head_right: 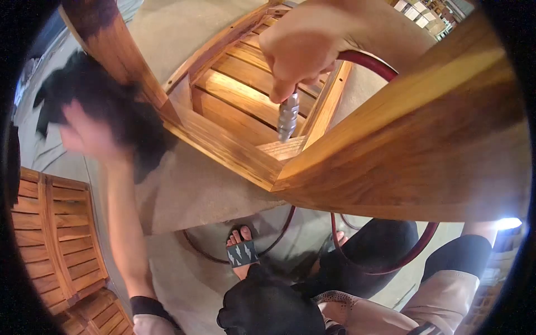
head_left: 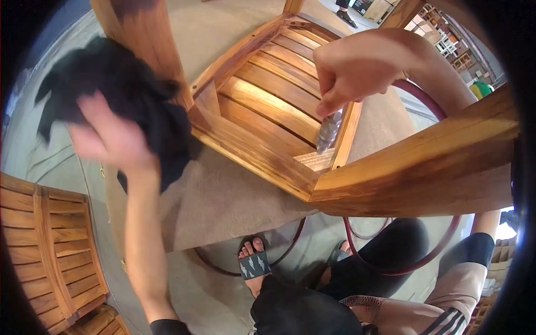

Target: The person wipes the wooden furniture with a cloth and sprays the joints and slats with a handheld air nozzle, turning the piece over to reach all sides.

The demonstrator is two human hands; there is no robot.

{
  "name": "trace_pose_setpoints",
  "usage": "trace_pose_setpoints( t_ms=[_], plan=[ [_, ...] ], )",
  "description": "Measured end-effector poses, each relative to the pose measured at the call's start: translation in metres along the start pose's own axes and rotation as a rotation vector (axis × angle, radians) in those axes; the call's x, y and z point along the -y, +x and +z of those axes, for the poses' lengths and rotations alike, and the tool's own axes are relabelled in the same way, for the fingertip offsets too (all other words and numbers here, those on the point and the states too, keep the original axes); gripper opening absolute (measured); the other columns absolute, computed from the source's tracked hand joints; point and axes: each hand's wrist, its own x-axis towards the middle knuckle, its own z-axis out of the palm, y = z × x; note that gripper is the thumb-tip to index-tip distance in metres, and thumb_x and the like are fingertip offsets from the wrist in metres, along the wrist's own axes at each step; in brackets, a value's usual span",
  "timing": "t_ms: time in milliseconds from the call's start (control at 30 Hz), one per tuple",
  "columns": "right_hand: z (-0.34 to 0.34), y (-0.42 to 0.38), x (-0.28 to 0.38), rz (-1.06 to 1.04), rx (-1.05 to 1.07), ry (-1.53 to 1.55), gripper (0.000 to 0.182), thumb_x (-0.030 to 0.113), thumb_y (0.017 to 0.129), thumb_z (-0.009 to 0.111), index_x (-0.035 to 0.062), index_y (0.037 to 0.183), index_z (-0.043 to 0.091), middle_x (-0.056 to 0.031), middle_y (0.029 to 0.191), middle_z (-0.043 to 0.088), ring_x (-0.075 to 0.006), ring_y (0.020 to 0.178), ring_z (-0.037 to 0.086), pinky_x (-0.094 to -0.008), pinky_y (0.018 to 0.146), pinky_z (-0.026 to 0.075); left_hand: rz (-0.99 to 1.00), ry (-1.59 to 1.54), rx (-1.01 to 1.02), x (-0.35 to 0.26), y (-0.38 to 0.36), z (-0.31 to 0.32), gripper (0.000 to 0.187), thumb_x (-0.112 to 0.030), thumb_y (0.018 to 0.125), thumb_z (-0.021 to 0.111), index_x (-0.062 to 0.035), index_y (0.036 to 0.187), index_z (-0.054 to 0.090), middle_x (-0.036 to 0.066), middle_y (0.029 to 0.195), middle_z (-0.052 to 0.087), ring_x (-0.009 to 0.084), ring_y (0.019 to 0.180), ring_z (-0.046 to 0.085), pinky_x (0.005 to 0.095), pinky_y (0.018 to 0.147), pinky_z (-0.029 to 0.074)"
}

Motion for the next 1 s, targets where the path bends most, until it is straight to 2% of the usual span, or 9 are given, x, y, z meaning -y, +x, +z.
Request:
trace_pose_setpoints(
  t_ms=[33, 100, 167, 333, 400, 500, 633, 833, 1000],
  plan=[
    [0.001, -0.004, -0.004, 0.063, -0.053, -0.047, 0.035, 0.032, 0.088, 0.066, 0.0003, 0.073, 0.070, -0.0033, 0.053, 0.052, -0.0138, 0.043, 0.050, -0.0295, 0.042, 0.040, 0.052, 0.031, -0.008, -0.039, -0.021, 0.010, 0.027, -0.018, 0.099, 0.050, 0.0071, 0.095, 0.061, 0.010, 0.090, 0.066, 0.0167, 0.082, 0.061, 0.0348, 0.070, 0.051],
    [0.004, -0.013, -0.016, 0.197, -0.153, -0.138, 0.032, 0.030, 0.086, 0.068, 0.0005, 0.074, 0.070, -0.0041, 0.056, 0.054, -0.0146, 0.047, 0.053, -0.0295, 0.044, 0.041, 0.267, 0.218, 0.501, -0.076, -0.057, 0.005, 0.024, -0.020, 0.079, 0.063, 0.0000, 0.094, 0.063, 0.012, 0.091, 0.061, 0.0243, 0.082, 0.058, 0.0380, 0.069, 0.047],
    [0.013, -0.026, -0.037, 0.213, -0.332, -0.029, 0.030, 0.028, 0.084, 0.071, 0.0005, 0.072, 0.069, -0.0060, 0.064, 0.057, -0.0159, 0.054, 0.056, -0.0305, 0.049, 0.043, 0.269, 0.219, 1.315, -0.107, -0.071, 0.030, 0.029, -0.019, 0.058, 0.073, -0.0062, 0.083, 0.063, 0.011, 0.093, 0.055, 0.0305, 0.086, 0.052, 0.0412, 0.074, 0.043],
    [0.026, -0.059, -0.068, 0.237, -0.425, -0.052, 0.031, 0.025, 0.081, 0.073, -0.0013, 0.068, 0.065, -0.0100, 0.080, 0.055, -0.0193, 0.068, 0.057, -0.0338, 0.061, 0.045, 0.165, 0.132, 1.587, -0.128, -0.072, 0.053, 0.019, -0.015, 0.060, 0.073, -0.0046, 0.074, 0.064, 0.007, 0.098, 0.054, 0.0237, 0.085, 0.057, 0.0373, 0.070, 0.050],
    [0.038, -0.072, -0.076, 0.204, -0.512, -0.023, 0.028, 0.025, 0.082, 0.073, -0.0016, 0.074, 0.069, -0.0091, 0.073, 0.059, -0.0185, 0.060, 0.056, -0.0336, 0.057, 0.044, 0.192, 0.092, 1.517, -0.127, -0.074, 0.047, 0.015, -0.015, 0.059, 0.069, -0.0030, 0.067, 0.065, 0.007, 0.091, 0.057, 0.0212, 0.081, 0.058, 0.0333, 0.065, 0.053],
    [0.020, -0.073, -0.076, 0.340, -0.104, 0.029, 0.027, 0.029, 0.080, 0.075, 0.0034, 0.073, 0.069, -0.0072, 0.077, 0.064, -0.0115, 0.073, 0.062, -0.0291, 0.063, 0.046, 0.210, 0.087, 1.484, -0.128, -0.075, 0.043, 0.010, -0.013, 0.061, 0.067, -0.0037, 0.064, 0.063, 0.006, 0.088, 0.056, 0.0203, 0.078, 0.057, 0.0319, 0.062, 0.052],
    [0.036, -0.088, -0.087, 0.173, -0.318, 0.151, 0.021, 0.022, 0.080, 0.075, 0.0036, 0.071, 0.072, -0.0049, 0.067, 0.064, -0.0105, 0.059, 0.058, -0.0266, 0.055, 0.044, 0.224, 0.078, 1.521, -0.122, -0.075, 0.035, 0.024, -0.019, 0.059, 0.074, -0.0041, 0.075, 0.064, 0.005, 0.092, 0.054, 0.0212, 0.080, 0.057, 0.0329, 0.065, 0.051],
    [0.054, -0.106, -0.106, 0.077, -0.166, 0.109, 0.016, 0.020, 0.079, 0.075, 0.0050, 0.082, 0.074, -0.0024, 0.057, 0.057, -0.0107, 0.048, 0.053, -0.0266, 0.046, 0.039, 0.168, 0.240, 1.425, -0.112, -0.064, -0.001, 0.038, -0.021, 0.057, 0.076, -0.0062, 0.090, 0.067, 0.006, 0.086, 0.050, 0.0234, 0.076, 0.058, 0.0343, 0.060, 0.051],
    [0.072, -0.124, -0.101, 0.045, -0.164, 0.093, 0.019, 0.022, 0.077, 0.076, 0.0054, 0.086, 0.073, 0.0000, 0.054, 0.052, -0.0098, 0.045, 0.050, -0.0260, 0.043, 0.037, -0.015, 1.085, 1.110, -0.082, -0.022, -0.037, 0.039, -0.015, 0.072, 0.072, -0.0063, 0.109, 0.067, 0.012, 0.082, 0.054, 0.0294, 0.070, 0.063, 0.0415, 0.061, 0.053]
  ],
)
